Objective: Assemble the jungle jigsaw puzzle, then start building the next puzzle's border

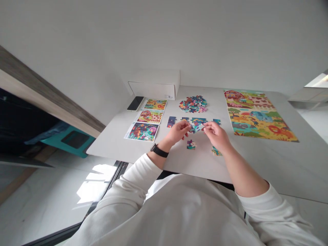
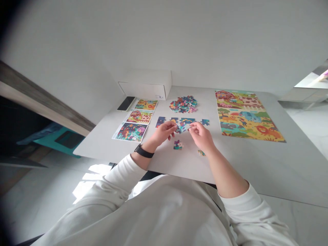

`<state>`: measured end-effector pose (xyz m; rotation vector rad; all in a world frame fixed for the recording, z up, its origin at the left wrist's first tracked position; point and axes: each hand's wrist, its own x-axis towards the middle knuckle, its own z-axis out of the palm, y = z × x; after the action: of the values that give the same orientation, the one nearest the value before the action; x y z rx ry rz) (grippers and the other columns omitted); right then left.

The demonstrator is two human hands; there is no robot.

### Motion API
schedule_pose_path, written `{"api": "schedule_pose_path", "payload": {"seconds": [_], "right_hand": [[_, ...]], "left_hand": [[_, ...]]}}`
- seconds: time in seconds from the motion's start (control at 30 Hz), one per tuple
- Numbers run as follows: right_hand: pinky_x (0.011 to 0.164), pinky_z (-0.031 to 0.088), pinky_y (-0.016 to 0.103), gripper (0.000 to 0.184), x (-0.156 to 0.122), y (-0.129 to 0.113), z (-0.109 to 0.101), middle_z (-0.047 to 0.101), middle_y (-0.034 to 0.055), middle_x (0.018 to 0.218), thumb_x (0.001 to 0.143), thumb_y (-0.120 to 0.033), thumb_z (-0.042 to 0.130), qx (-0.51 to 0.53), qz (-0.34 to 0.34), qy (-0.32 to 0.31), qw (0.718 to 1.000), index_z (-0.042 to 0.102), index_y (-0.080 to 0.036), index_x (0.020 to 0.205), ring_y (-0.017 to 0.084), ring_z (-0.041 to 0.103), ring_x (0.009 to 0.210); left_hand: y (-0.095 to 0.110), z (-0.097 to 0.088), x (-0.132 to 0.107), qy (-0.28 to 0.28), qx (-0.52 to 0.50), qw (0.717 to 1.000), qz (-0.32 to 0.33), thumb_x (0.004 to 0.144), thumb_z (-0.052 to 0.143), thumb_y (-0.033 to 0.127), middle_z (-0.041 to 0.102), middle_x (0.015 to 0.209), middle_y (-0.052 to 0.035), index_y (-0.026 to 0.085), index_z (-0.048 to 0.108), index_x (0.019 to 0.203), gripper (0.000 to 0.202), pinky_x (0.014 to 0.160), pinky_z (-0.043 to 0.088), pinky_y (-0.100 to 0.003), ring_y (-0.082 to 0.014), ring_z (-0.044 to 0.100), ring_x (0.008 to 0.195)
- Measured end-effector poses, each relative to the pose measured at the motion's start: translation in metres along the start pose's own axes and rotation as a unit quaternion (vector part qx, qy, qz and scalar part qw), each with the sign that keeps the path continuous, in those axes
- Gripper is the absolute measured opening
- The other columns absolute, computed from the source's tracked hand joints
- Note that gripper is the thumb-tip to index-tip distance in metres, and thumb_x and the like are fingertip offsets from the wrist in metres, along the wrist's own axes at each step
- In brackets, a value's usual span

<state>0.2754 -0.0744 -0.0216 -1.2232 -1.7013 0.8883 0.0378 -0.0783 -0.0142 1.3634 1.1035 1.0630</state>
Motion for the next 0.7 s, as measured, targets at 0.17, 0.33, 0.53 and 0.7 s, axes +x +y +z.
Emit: {"api": "schedule_pose_path", "payload": {"seconds": [0.17,0.33,0.53,0.7], "right_hand": [[0.083,0.060,0.038,0.028,-0.0007,0.0010,0.0047,0.078,0.0033,0.093,0.098,-0.048,0.065,0.003,-0.014,-0.031,0.999,0.071,-0.027,0.115,0.023,0.075,0.085],[0.081,0.060,0.039,0.024,-0.0013,0.0000,0.0053,0.080,0.0039,0.091,0.094,-0.045,0.069,-0.009,0.005,-0.032,0.999,0.072,-0.026,0.109,0.023,0.076,0.080],[0.077,0.057,0.038,0.025,-0.0001,-0.0031,0.0019,0.081,0.0046,0.089,0.090,-0.046,0.071,-0.006,0.038,-0.006,0.999,0.073,-0.025,0.104,0.024,0.076,0.078],[0.076,0.058,0.037,0.028,0.0001,-0.0056,0.0012,0.081,0.0049,0.088,0.087,-0.050,0.073,0.009,0.048,-0.004,0.999,0.072,-0.026,0.101,0.024,0.076,0.076]], "left_hand": [[0.0017,0.0009,-0.0028,-0.015,0.066,0.998,0.012,0.099,0.074,0.044,0.068,0.078,-0.0010,0.017,0.069,0.104,0.028,0.044,0.040,-0.018,-0.0087,0.059,0.055],[0.0036,0.0013,-0.0041,-0.019,0.089,0.996,0.015,0.100,0.071,0.043,0.067,0.077,-0.0012,0.016,0.072,0.108,0.028,0.045,0.041,-0.018,-0.0093,0.058,0.055],[0.0026,0.0022,-0.0031,-0.009,0.065,0.998,0.012,0.101,0.067,0.040,0.072,0.085,-0.0039,0.016,0.071,0.113,0.027,0.045,0.043,-0.017,-0.0095,0.060,0.058],[0.0006,0.0022,-0.0020,-0.003,0.063,0.998,0.013,0.097,0.073,0.035,0.072,0.084,-0.0030,0.016,0.070,0.112,0.024,0.045,0.044,-0.016,-0.0090,0.061,0.059]]}}
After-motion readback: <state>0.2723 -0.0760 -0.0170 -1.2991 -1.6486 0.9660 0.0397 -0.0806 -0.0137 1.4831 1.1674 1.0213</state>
